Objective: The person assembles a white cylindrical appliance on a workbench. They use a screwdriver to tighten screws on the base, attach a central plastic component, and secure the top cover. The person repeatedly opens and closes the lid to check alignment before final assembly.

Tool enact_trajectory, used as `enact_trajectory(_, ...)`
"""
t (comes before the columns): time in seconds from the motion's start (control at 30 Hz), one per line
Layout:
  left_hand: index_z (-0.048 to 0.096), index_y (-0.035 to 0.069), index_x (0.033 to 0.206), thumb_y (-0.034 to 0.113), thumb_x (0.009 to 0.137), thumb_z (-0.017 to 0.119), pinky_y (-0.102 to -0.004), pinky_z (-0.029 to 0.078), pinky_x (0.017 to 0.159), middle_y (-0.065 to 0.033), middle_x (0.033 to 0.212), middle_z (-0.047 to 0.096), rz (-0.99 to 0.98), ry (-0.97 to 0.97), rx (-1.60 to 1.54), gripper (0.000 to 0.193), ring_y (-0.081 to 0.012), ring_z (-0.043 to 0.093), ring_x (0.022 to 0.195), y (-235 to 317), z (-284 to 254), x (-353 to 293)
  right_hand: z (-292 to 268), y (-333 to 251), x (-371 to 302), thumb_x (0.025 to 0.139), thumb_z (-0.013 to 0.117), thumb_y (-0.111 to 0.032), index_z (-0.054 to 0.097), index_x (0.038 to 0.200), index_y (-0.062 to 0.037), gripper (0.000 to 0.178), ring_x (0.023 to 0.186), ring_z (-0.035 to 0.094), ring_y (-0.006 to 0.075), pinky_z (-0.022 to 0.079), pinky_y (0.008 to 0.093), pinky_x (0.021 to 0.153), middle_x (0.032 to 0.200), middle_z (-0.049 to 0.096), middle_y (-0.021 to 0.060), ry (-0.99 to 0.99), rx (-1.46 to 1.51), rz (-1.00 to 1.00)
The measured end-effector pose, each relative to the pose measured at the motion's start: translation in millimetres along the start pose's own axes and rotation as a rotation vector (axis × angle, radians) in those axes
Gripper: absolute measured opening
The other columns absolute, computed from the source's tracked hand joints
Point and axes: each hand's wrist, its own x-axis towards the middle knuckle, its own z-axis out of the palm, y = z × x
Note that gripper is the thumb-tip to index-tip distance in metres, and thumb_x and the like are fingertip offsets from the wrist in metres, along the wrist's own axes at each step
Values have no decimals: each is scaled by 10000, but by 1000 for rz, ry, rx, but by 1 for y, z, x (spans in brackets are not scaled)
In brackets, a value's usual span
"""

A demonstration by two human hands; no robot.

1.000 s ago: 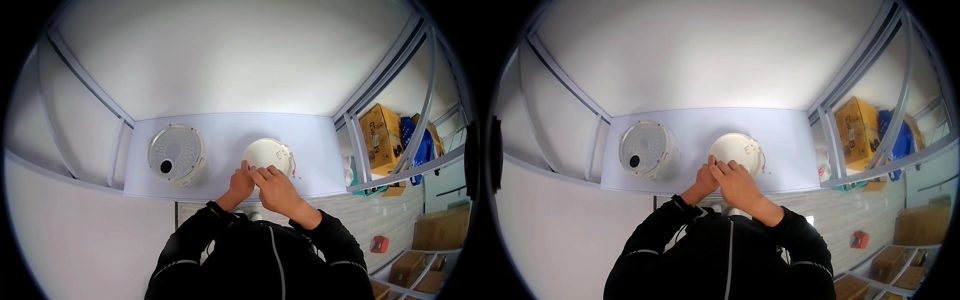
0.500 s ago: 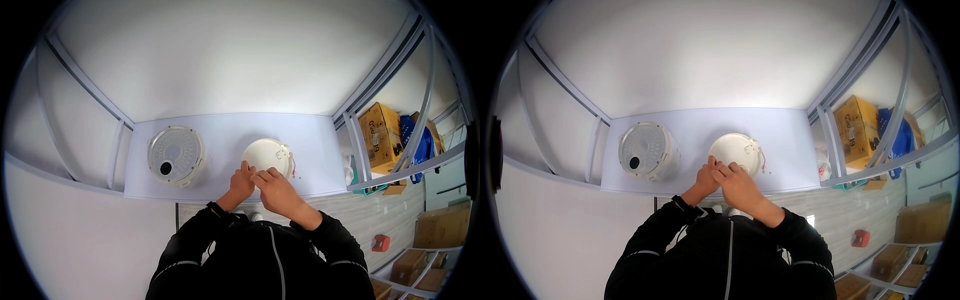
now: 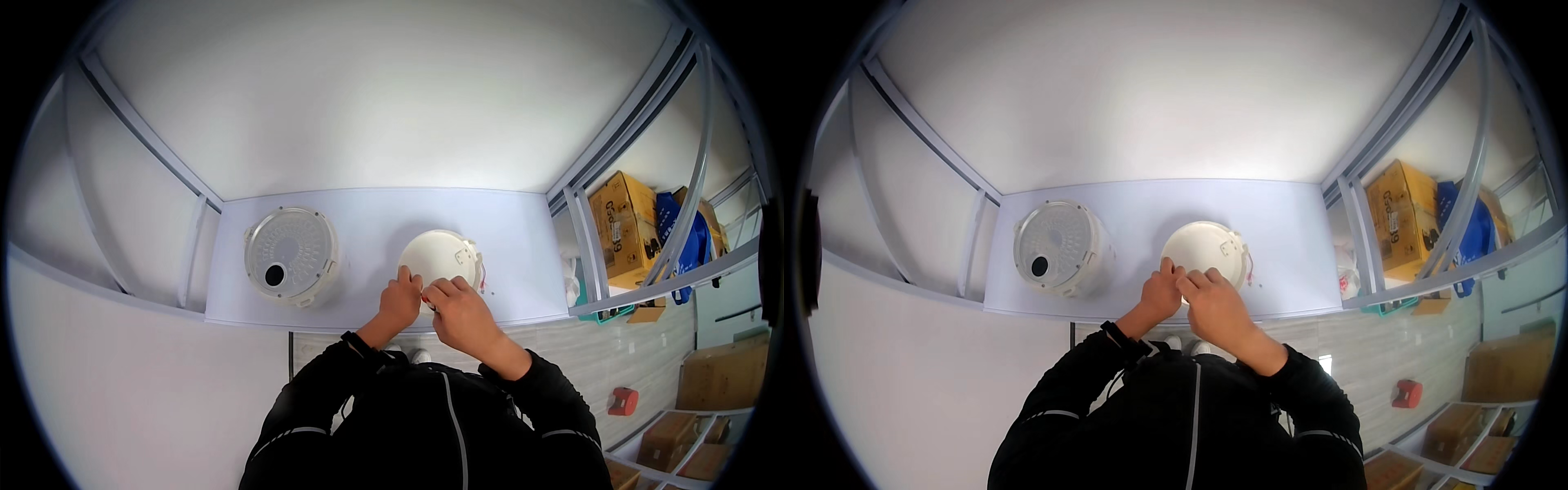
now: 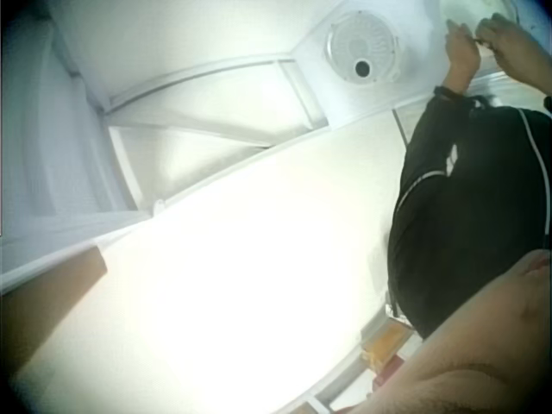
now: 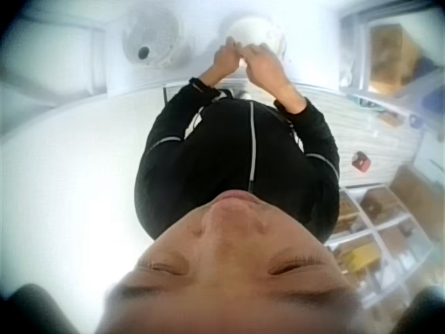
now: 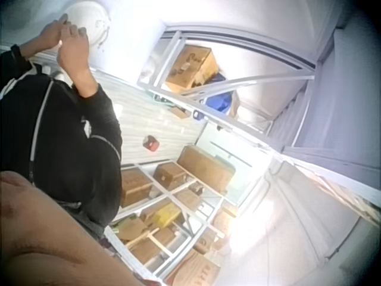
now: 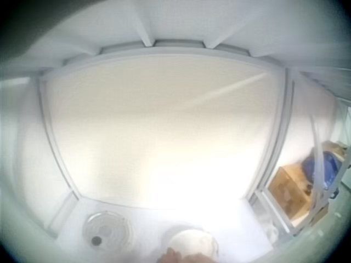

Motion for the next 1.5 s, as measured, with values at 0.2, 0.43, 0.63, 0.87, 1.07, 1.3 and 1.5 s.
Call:
enact_trajectory(0.2,577,33,1043,96,869,679,-522,590,672,-191,1171,505,-1,-6,19,211,-414,661,867,0,1,0,-18,-24,14,792,759,-24,644,1122,-37,350,938,645,347,558,434,813,1030,673,133,-416,-51,572)
enact_trajectory(0.43,574,34,1045,105,864,685,-510,590,661,-192,1175,504,23,27,32,223,-406,659,854,2,1,-2,1,7,-5,784,749,-5,645,1130,-38,363,954,641,344,552,425,842,1083,677,139,-77,59,-58)
enact_trajectory(0.63,574,55,1062,135,867,695,-521,588,674,-181,1174,508,-5,16,39,243,-412,661,864,-2,7,-1,-14,-19,1,831,766,-66,654,1110,-51,300,858,668,340,568,426,728,1059,670,136,-131,0,242)
enact_trajectory(0.87,579,70,1060,146,880,698,-516,585,674,-181,1170,514,-13,9,47,229,-409,665,852,0,5,1,-2,-1,-7,807,721,-6,670,1086,-54,287,896,657,336,567,429,767,1063,656,125,-89,-3,108)
enact_trajectory(1.07,557,75,1054,170,893,709,-507,572,621,-179,1150,512,24,30,27,240,-404,674,816,-3,4,-1,1,4,-9,723,644,93,674,1102,-52,407,987,615,343,547,424,882,1102,641,113,-46,68,-29)
enact_trajectory(1.3,546,89,1070,219,914,719,-516,581,620,-157,1130,520,-3,10,46,267,-387,685,813,2,2,-1,-6,11,-11,734,690,53,682,1118,-74,404,976,631,330,559,427,845,1101,650,92,-7,80,33)
enact_trajectory(1.5,600,119,1057,238,931,718,-577,537,898,-107,1112,547,-51,15,-67,209,-362,654,999,-2,3,-1,-22,16,-9,755,712,37,678,1086,-78,352,967,634,344,551,438,818,1069,654,108,89,156,111)
